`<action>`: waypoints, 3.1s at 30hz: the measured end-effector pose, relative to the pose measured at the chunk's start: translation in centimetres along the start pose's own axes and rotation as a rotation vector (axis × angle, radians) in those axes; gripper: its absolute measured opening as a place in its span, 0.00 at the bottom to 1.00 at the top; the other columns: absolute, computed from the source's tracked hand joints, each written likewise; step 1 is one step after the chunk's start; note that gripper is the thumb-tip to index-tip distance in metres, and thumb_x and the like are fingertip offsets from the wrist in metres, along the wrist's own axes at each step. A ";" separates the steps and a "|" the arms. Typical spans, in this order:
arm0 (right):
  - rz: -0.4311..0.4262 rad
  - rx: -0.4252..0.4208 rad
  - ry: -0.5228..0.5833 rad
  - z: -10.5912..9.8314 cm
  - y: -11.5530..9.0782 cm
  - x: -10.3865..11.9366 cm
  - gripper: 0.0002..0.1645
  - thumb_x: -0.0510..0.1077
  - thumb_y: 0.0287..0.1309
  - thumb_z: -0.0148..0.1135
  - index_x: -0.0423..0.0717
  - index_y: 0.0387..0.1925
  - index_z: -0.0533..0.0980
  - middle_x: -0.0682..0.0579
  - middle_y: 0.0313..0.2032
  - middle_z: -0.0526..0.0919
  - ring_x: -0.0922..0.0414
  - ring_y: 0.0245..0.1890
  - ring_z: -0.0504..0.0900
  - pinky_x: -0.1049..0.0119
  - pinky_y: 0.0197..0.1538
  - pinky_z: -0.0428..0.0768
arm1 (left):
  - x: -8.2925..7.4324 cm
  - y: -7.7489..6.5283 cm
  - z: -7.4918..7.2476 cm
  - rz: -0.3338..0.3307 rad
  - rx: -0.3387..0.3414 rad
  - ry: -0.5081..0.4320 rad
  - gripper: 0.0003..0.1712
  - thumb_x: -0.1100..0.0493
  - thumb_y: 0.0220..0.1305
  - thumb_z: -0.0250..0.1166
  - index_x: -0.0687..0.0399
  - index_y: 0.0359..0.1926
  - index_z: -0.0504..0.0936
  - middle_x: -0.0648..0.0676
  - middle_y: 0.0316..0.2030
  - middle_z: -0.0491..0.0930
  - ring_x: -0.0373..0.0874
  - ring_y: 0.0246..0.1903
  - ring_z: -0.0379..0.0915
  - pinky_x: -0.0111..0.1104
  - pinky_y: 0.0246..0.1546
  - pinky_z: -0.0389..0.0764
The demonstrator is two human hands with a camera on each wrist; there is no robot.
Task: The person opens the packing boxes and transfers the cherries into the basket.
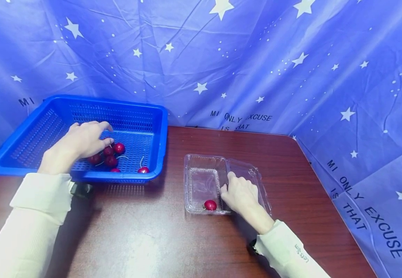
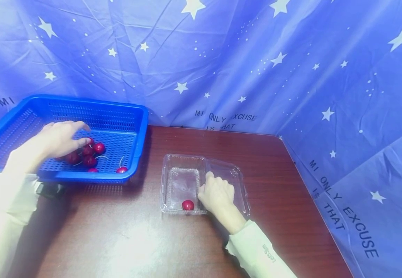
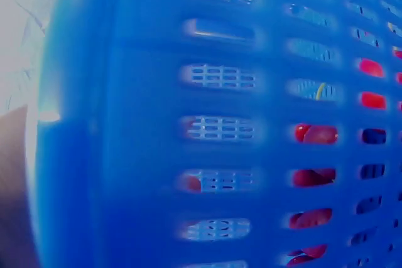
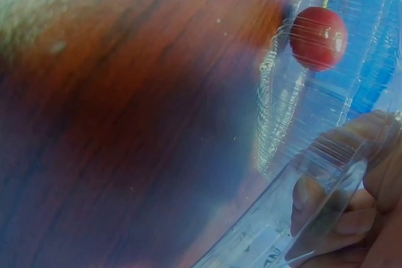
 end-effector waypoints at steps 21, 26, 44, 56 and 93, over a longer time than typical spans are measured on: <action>-0.002 0.002 0.003 -0.1 0.0 -0.1 0.10 0.46 0.49 0.55 0.43 0.26 0.70 0.35 0.25 0.84 0.38 0.24 0.81 0.46 0.20 0.74 | -7.5 -0.1 -1.7 0.292 -0.193 -0.049 0.27 0.52 0.64 0.60 0.58 0.62 0.73 0.67 0.60 0.75 0.62 0.64 0.63 0.65 0.66 0.55; 0.000 0.012 0.001 -0.1 0.0 0.0 0.10 0.46 0.49 0.54 0.43 0.26 0.70 0.35 0.25 0.84 0.38 0.24 0.81 0.46 0.20 0.74 | -9.5 0.0 -1.0 0.398 -0.230 -0.037 0.26 0.52 0.63 0.61 0.58 0.59 0.76 0.64 0.58 0.78 0.60 0.60 0.69 0.61 0.64 0.62; 0.002 0.024 0.007 -0.1 0.1 0.0 0.10 0.46 0.49 0.55 0.42 0.26 0.71 0.36 0.24 0.84 0.38 0.24 0.81 0.46 0.21 0.74 | -13.7 -0.1 0.1 0.553 -0.237 0.002 0.22 0.52 0.62 0.62 0.52 0.57 0.78 0.62 0.54 0.80 0.56 0.57 0.73 0.60 0.63 0.65; 0.001 0.018 0.008 -0.1 0.0 -0.1 0.11 0.47 0.49 0.56 0.42 0.27 0.70 0.36 0.24 0.84 0.38 0.24 0.81 0.46 0.21 0.74 | -17.6 -0.8 3.3 0.765 -0.294 0.086 0.19 0.55 0.57 0.66 0.49 0.51 0.81 0.57 0.49 0.83 0.54 0.49 0.78 0.56 0.59 0.73; 0.014 0.040 0.007 -0.1 0.1 0.1 0.10 0.46 0.50 0.56 0.42 0.28 0.72 0.36 0.24 0.84 0.40 0.23 0.81 0.48 0.20 0.74 | -23.2 -0.6 10.8 0.907 0.150 0.077 0.29 0.67 0.52 0.66 0.36 0.54 0.83 0.45 0.50 0.83 0.40 0.46 0.79 0.37 0.44 0.84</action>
Point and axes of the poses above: each hand's wrist, its own y-axis towards the middle knuckle, its own z-axis out of the palm, x = y × z, the point moved 3 cm from there along y, towards the middle knuckle
